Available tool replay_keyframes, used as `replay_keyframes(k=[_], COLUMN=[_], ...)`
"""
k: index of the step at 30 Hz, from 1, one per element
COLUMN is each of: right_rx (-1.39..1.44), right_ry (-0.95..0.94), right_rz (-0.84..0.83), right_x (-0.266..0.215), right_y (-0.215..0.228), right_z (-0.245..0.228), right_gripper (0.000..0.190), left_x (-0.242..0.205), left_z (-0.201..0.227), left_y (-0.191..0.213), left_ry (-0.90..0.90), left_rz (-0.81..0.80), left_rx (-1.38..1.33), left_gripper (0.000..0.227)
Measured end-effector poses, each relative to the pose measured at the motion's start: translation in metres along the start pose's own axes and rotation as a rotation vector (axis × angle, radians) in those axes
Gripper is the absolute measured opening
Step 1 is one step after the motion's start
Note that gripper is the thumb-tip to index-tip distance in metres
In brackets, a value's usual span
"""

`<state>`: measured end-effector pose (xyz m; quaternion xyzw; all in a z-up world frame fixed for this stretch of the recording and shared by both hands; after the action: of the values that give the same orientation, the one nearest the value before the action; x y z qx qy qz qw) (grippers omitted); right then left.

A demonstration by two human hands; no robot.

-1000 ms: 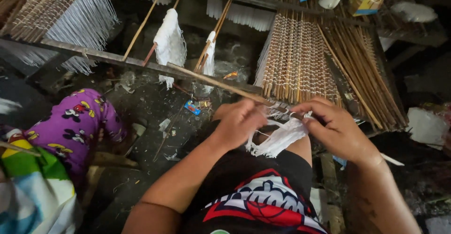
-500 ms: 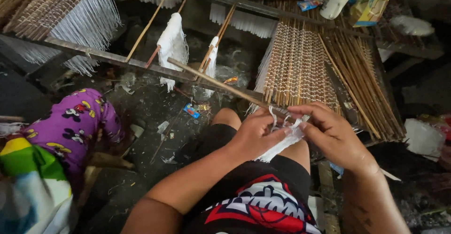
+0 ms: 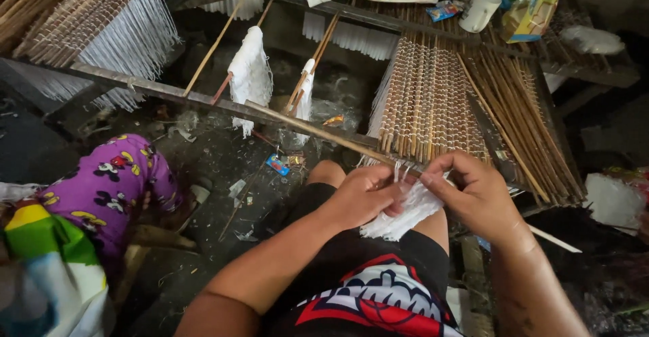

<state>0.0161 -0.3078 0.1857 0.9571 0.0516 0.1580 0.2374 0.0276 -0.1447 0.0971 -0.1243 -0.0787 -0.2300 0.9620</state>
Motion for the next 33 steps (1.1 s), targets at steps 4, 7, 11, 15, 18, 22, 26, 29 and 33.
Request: replay_keyframes(k=[4,7,11,15,18,22,26,29,33], right_rx=[0.027,0.013,-0.012,-0.054,-0.059,-0.044,-0.052,-0.036,-0.017], right_ry=[-0.029,0.086,0.150,0.162,0.127,0.109,0.085,0.077,0.048], right_rz=[0.018,-0.027,-0.057,-0.126,-0.145,-0.139,-0.130,-0.130,-0.128], right_x=[-0.001,-0.003,-0.002,-0.003,-0.001,0.001,0.000,0.001,0.000], right_y=[-0.005,-0.006,-0.005,-0.011,-0.012,-0.008,-0.008,-0.010,-0.011], right_z=[-0.008,-0.011,-0.013,-0.020,-0.010,-0.003,-0.004,-0.002,-0.004], right_gripper=[0.012,0.014,0.018,0.024,0.020,0.018,0.019,0.019,0.018], left_x=[0.000,0.001,0.001,0.004,0.001,-0.001,-0.005,-0.006,-0.007], left_z=[0.001,0.000,-0.004,-0.008,0.001,-0.017,0.005,0.004,-0.005], left_y=[-0.004,-0.006,-0.003,0.000,0.000,0.000,0.003,0.003,0.000], left_ry=[0.011,0.032,0.054,-0.043,-0.101,-0.100,-0.199,-0.231,-0.205], left_rz=[-0.090,-0.118,-0.074,-0.003,-0.022,-0.040,0.049,0.101,0.093], left_rx=[-0.044,-0.056,-0.051,0.071,0.147,0.067,0.143,0.189,-0.032], left_gripper=[0.027,0.028,0.028,0.030,0.022,0.030,0.032,0.030,0.024])
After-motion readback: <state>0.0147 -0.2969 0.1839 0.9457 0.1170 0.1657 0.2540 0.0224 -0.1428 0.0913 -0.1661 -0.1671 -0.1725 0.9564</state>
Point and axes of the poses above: each hand's wrist, its own x-axis towards the middle knuckle, its own y-axis out of the back of the hand, z = x × y, the point moved 7 cm from there along x, towards the middle knuckle, and after that the axes turned 8 degrees about x, right-handed, at the moved point
